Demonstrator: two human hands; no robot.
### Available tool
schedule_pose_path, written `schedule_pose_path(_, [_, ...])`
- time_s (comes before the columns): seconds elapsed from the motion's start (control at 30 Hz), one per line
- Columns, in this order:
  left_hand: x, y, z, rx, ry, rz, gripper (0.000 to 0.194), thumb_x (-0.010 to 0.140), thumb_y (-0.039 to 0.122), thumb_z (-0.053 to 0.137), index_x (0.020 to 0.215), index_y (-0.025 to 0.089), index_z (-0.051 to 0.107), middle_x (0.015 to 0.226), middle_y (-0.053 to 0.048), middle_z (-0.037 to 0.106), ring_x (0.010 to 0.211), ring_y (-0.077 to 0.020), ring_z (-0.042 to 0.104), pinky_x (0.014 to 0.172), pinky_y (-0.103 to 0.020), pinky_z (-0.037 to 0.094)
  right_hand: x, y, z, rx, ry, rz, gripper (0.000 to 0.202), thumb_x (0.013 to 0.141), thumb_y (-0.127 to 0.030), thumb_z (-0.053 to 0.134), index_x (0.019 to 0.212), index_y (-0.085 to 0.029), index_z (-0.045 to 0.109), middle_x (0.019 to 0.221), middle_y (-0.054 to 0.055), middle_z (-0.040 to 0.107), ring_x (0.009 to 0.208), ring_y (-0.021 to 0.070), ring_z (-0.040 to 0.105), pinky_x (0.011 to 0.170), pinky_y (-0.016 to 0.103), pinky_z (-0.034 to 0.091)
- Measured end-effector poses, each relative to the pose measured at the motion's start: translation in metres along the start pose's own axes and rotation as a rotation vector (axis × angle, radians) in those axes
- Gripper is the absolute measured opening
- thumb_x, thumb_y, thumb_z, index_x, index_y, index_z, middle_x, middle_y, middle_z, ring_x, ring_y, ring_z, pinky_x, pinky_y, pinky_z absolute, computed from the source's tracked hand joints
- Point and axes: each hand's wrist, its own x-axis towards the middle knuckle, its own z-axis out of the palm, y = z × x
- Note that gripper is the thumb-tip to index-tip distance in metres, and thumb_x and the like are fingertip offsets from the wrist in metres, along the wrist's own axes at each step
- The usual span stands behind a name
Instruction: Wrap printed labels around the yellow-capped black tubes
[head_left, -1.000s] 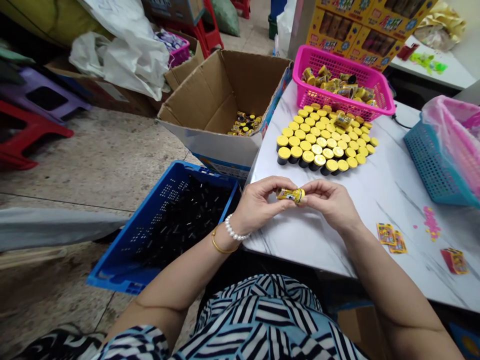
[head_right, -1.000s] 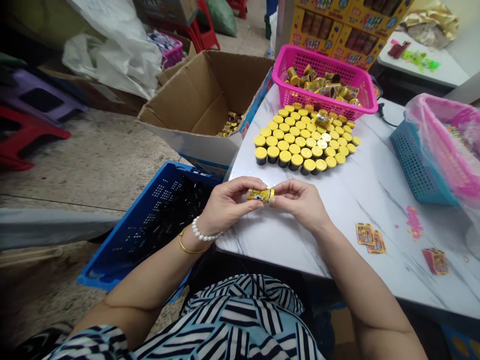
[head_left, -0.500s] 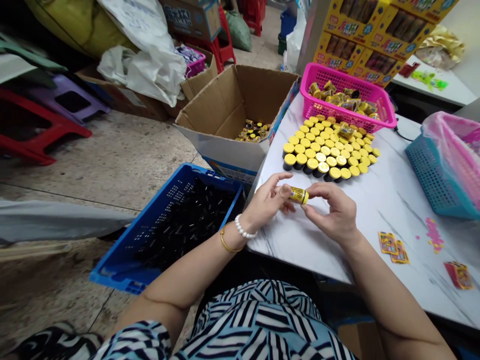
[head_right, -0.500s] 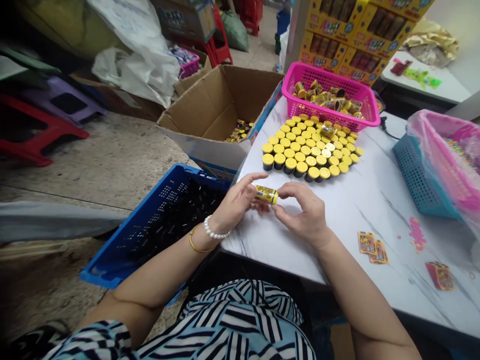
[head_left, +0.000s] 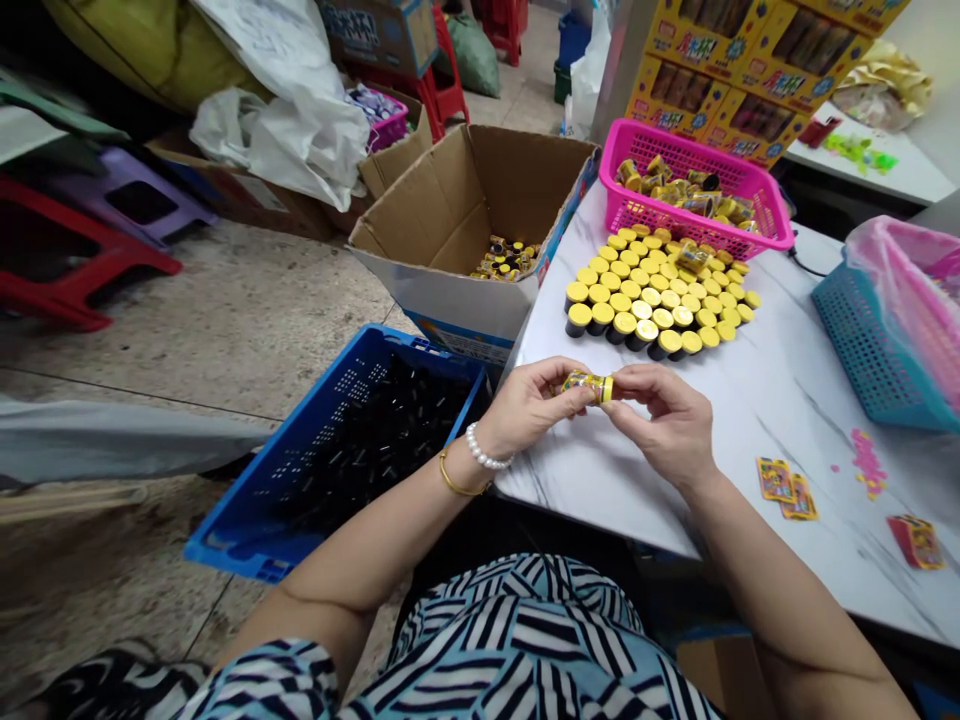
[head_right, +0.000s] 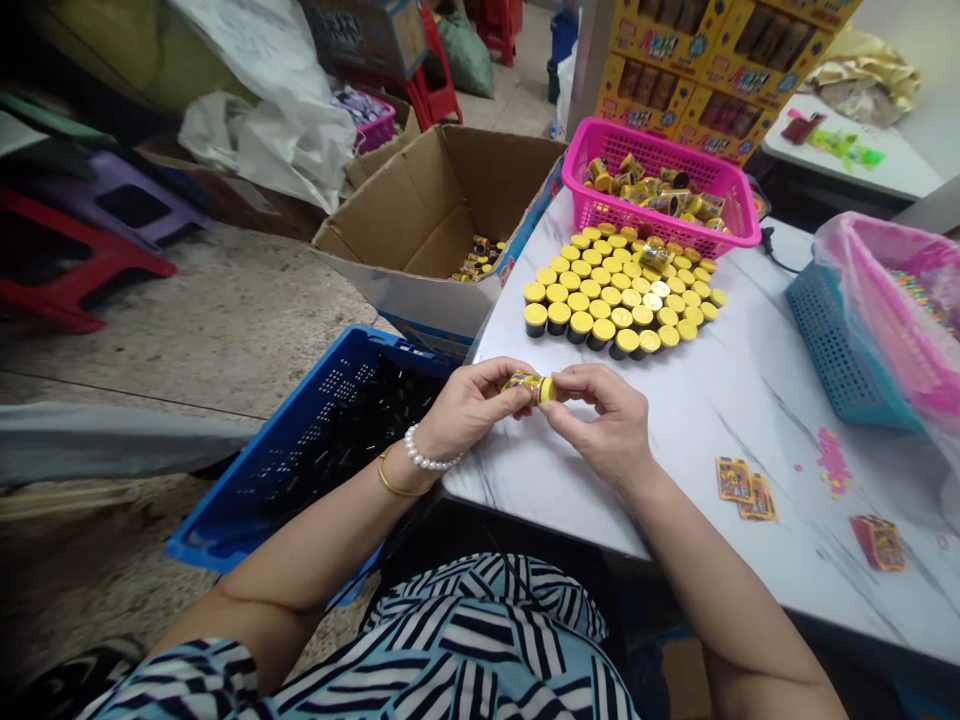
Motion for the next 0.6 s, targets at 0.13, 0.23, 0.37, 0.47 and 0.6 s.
schedule_pose_path(0.13, [-0.0012,-0.0054,-0.0001,0.1,-0.028,0.134,0.029,0.084,0.026,0.081,0.109,0.015,0.072,0.103,-0.008,0.073,0.095,-0.0171,0.068,0.09,-0.03,0.053,0.0031,0.0026,0.0023,0.288,-0.101,0.475,0.028,0.075,-0.033,0.088,0.093,-0.019,0.071,0.083,0.003,0.076,0.073,0.0159,0.073,0.073,0.031,0.065])
schedule_pose_path(0.23, [0.0003,-0.0084,-0.0005,0.099,-0.029,0.151,0.044,0.079,0.024,0.085,0.12,0.019,0.071,0.121,-0.011,0.068,0.109,-0.0204,0.065,0.097,-0.032,0.051,0.0046,0.0052,0.0031,0.33,-0.077,0.482,0.035,0.072,-0.032,0.09,0.1,-0.02,0.071,0.091,0.003,0.077,0.081,0.0158,0.074,0.079,0.03,0.064])
schedule_pose_path(0.37, [0.0036,-0.0088,-0.001,-0.024,0.036,0.025,0.058,0.083,0.039,0.082,0.133,0.019,0.061,0.119,-0.012,0.066,0.09,-0.0173,0.068,0.072,-0.026,0.054,0.0034,0.0053,0.003,0.226,-0.02,0.317,0.034,0.076,-0.032,0.087,0.104,-0.022,0.072,0.101,0.005,0.076,0.091,0.0185,0.075,0.089,0.036,0.064])
schedule_pose_path(0.47, [0.0055,-0.0082,0.0,-0.02,0.079,-0.02,0.039,0.088,0.042,0.075,0.113,0.013,0.067,0.093,-0.008,0.068,0.077,-0.014,0.065,0.064,-0.024,0.049,0.0032,0.0051,0.0021,0.124,-0.004,0.26,0.032,0.078,-0.033,0.085,0.106,-0.022,0.074,0.102,0.006,0.077,0.088,0.0189,0.074,0.089,0.038,0.064])
schedule_pose_path(0.6, [0.0062,-0.0081,0.001,-0.056,0.127,0.038,0.039,0.077,0.028,0.087,0.11,0.015,0.071,0.101,-0.007,0.071,0.091,-0.0152,0.066,0.083,-0.027,0.052,0.0041,0.0072,0.003,0.206,-0.001,0.339,0.03,0.079,-0.034,0.085,0.104,-0.021,0.075,0.1,0.006,0.078,0.087,0.0197,0.076,0.085,0.038,0.066])
